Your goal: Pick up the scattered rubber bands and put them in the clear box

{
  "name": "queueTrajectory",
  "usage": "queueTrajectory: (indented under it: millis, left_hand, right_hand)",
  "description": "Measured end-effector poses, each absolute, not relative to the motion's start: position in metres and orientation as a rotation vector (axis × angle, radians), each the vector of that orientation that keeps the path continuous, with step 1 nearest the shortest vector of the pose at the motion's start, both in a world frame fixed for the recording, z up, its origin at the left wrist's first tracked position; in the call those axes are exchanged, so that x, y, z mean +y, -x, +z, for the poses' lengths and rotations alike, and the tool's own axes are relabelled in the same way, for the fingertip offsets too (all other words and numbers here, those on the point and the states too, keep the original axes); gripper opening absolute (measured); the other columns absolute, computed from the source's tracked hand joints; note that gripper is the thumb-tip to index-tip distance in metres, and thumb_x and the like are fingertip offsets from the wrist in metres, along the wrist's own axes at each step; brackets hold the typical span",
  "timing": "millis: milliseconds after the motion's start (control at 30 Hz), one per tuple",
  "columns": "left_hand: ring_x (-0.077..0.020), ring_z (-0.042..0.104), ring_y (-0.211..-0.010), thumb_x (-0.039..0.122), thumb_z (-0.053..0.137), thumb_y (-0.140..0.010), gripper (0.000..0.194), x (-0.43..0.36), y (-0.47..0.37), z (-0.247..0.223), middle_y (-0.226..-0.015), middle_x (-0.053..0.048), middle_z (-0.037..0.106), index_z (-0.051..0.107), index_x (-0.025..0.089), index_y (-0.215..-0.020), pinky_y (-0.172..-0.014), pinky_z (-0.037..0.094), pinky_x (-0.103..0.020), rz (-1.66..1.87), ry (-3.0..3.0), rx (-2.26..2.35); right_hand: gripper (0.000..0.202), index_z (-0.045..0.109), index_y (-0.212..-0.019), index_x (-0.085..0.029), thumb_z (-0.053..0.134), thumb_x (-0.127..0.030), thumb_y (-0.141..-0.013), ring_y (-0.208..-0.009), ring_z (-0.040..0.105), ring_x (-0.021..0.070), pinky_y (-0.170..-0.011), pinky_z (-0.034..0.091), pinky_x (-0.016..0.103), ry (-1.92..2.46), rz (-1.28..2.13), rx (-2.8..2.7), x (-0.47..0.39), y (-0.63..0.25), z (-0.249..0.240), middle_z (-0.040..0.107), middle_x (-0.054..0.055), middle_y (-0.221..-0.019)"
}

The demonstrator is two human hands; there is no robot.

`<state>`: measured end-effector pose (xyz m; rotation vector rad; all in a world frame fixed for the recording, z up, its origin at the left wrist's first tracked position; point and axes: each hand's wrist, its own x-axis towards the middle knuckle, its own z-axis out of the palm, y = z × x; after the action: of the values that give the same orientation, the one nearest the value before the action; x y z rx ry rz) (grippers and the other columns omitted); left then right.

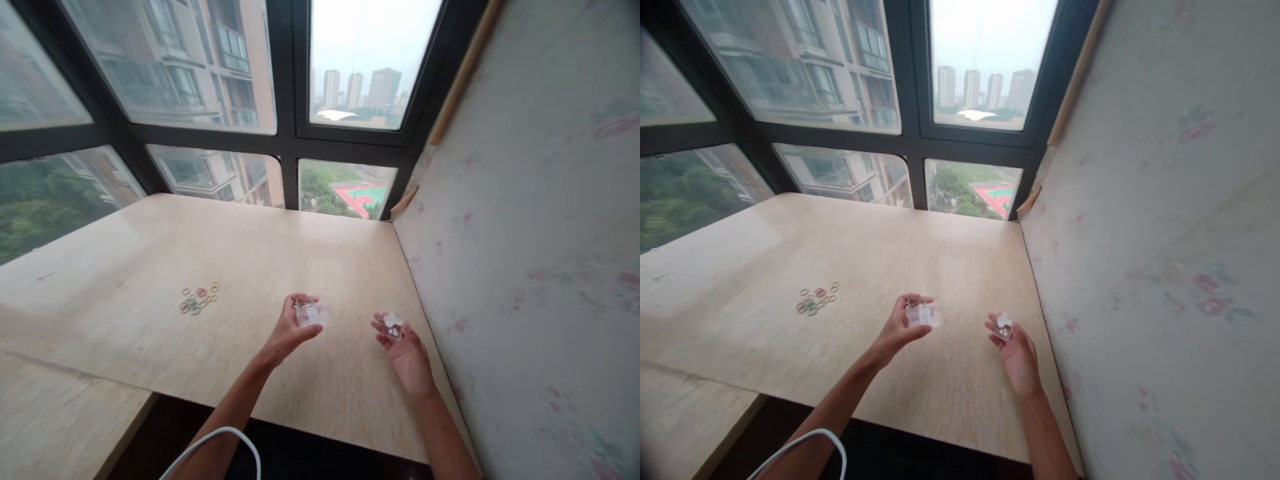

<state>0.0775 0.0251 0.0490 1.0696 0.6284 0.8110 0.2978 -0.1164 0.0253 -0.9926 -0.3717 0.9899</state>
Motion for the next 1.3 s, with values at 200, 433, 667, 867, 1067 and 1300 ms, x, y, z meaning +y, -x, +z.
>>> queueTrajectory:
  millis: [200, 433, 667, 867, 1067, 1300]
  left_hand:
    - [-0.0250, 0.056, -0.103, 0.023, 0.079, -0.062, 0.063, 0.000, -0.143, 0.031, -0.111, -0.009, 0.053, 0.044, 0.023, -0.115, -0.090, 0.045, -0.043, 0.680, -1.503, 0.577]
    - [-0.0323, 0.041, -0.120, 0.038, 0.086, -0.052, 0.074, -0.009, -0.186, 0.014, -0.127, -0.011, 0.042, 0.056, 0.027, -0.119, -0.103, 0.032, -0.051, 0.643, -1.936, 0.630]
    - [-0.0421, 0.029, -0.130, 0.052, 0.086, -0.046, 0.078, -0.006, -0.201, 0.001, -0.136, -0.015, 0.041, 0.061, 0.027, -0.115, -0.104, 0.019, -0.059, 0.627, -2.006, 0.747]
    - [-0.0445, 0.020, -0.135, 0.048, 0.085, -0.048, 0.077, -0.012, -0.212, -0.005, -0.140, -0.020, 0.039, 0.058, 0.023, -0.116, -0.106, 0.007, -0.060, 0.573, -2.010, 0.780]
    - [-0.0451, 0.019, -0.136, 0.042, 0.085, -0.046, 0.081, -0.018, -0.217, -0.005, -0.142, -0.020, 0.036, 0.053, 0.024, -0.118, -0.106, 0.005, -0.060, 0.581, -2.021, 0.795]
    - [-0.0417, 0.026, -0.136, 0.042, 0.081, -0.054, 0.089, -0.021, -0.207, 0.001, -0.142, -0.023, 0.037, 0.042, 0.018, -0.130, -0.109, 0.016, -0.060, 0.523, -2.163, 0.784]
  right_hand:
    - [0.031, 0.065, -0.098, -0.014, 0.045, -0.036, -0.092, -0.109, 0.061, 0.0204, -0.086, 0.055, 0.031, 0.806, 1.069, 0.070, -0.106, -0.334, 0.043, 0.069, 0.013, -0.109]
    - [0.032, 0.054, -0.112, -0.010, 0.038, -0.032, -0.095, -0.108, 0.062, 0.0201, -0.082, 0.058, 0.029, 0.777, 1.088, 0.251, -0.075, -0.364, 0.047, 0.061, 0.018, -0.115]
    - [0.038, 0.047, -0.125, -0.013, 0.030, -0.033, -0.097, -0.108, 0.061, 0.0213, -0.084, 0.057, 0.038, 0.821, 1.064, 0.271, -0.052, -0.388, 0.039, 0.054, 0.019, -0.126]
    - [0.046, 0.039, -0.134, -0.012, 0.026, -0.035, -0.097, -0.117, 0.055, 0.0238, -0.087, 0.055, 0.042, 0.847, 1.108, 0.257, -0.050, -0.390, 0.041, 0.046, 0.021, -0.135]
    - [0.053, 0.034, -0.138, -0.008, 0.034, -0.036, -0.093, -0.119, 0.054, 0.0275, -0.091, 0.051, 0.050, 0.888, 1.161, 0.235, -0.068, -0.383, 0.059, 0.047, 0.024, -0.135]
    - [0.062, 0.024, -0.144, -0.004, 0.039, -0.029, -0.089, -0.135, 0.037, 0.0277, -0.093, 0.051, 0.043, 0.898, 1.047, 0.328, -0.089, -0.374, 0.082, 0.029, 0.026, -0.148]
